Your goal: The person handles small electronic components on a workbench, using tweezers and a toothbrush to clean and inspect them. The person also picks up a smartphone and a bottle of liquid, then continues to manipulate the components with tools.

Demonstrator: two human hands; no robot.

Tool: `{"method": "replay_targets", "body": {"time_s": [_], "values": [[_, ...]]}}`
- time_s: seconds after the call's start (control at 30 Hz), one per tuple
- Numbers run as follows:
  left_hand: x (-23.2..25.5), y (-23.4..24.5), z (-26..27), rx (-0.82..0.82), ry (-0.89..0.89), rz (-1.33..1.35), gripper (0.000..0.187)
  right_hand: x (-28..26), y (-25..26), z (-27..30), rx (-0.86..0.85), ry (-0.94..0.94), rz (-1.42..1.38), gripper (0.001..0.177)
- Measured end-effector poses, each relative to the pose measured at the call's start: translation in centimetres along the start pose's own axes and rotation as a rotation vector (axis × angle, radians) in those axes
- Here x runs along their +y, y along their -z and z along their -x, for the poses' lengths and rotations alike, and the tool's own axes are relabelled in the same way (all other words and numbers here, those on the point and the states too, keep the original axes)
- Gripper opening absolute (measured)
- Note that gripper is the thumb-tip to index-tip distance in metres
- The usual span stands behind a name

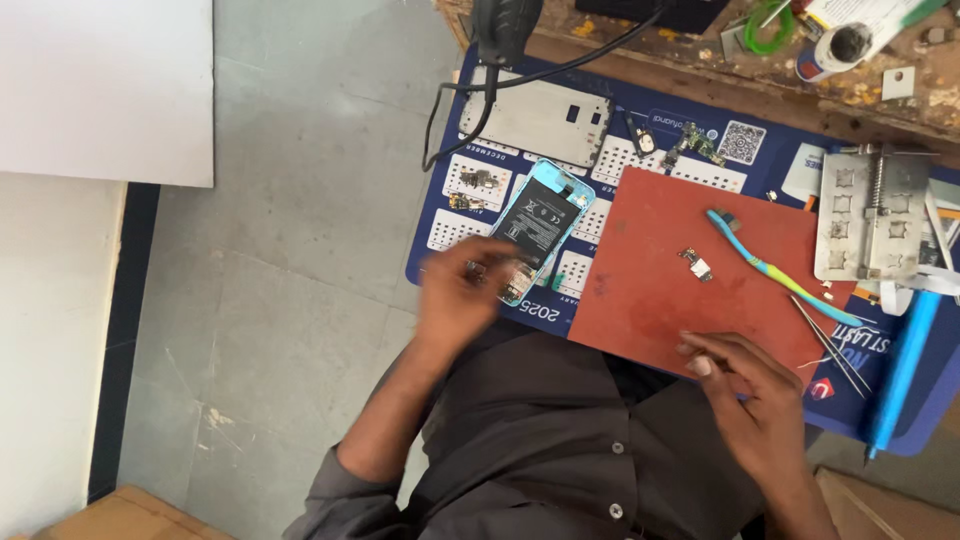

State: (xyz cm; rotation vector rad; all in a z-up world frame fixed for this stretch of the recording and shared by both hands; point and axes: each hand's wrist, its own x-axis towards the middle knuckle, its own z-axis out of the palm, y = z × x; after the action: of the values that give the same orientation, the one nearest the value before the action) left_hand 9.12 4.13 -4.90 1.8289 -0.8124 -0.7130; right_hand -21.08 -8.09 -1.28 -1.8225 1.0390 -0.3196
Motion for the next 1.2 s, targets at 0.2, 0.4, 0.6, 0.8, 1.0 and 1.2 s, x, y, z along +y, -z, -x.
{"method": "replay_targets", "body": {"time_s": [0.2, 0.4, 0.6, 0.8, 1.0, 1.2], "values": [[-3.7, 4.3, -1.5, 0.241, 0.103, -0.13, 0.017, -0.1, -0.8, -0.5, -0.046, 0.002, 0.039, 0.025], [-1.7, 3.9, -2.1, 0.279, -0.175, -0.531, 0.018, -0.5, -0.9, -0.6, -0.052, 0.039, 0.094, 0.025], [-0.7, 5.1, -5.0, 0.171, -0.379, -0.654, 0.024, -0.5, -1.0, -0.5, -0.052, 0.005, 0.038, 0.025], [-1.5, 5.2, -5.9, 0.112, -0.4, -0.627, 0.012, -0.3, -0.9, -0.3, -0.055, -0.029, 0.081, 0.024], [-1.4, 5.2, -5.8, 0.106, -0.37, -0.618, 0.008, -0.5, -1.2, -0.5, -0.06, -0.042, 0.119, 0.023], [-1.1, 4.6, -7.2, 0.108, -0.518, -0.771, 0.022, -0.4, -1.5, -0.7, -0.065, -0.012, 0.181, 0.023]]}}
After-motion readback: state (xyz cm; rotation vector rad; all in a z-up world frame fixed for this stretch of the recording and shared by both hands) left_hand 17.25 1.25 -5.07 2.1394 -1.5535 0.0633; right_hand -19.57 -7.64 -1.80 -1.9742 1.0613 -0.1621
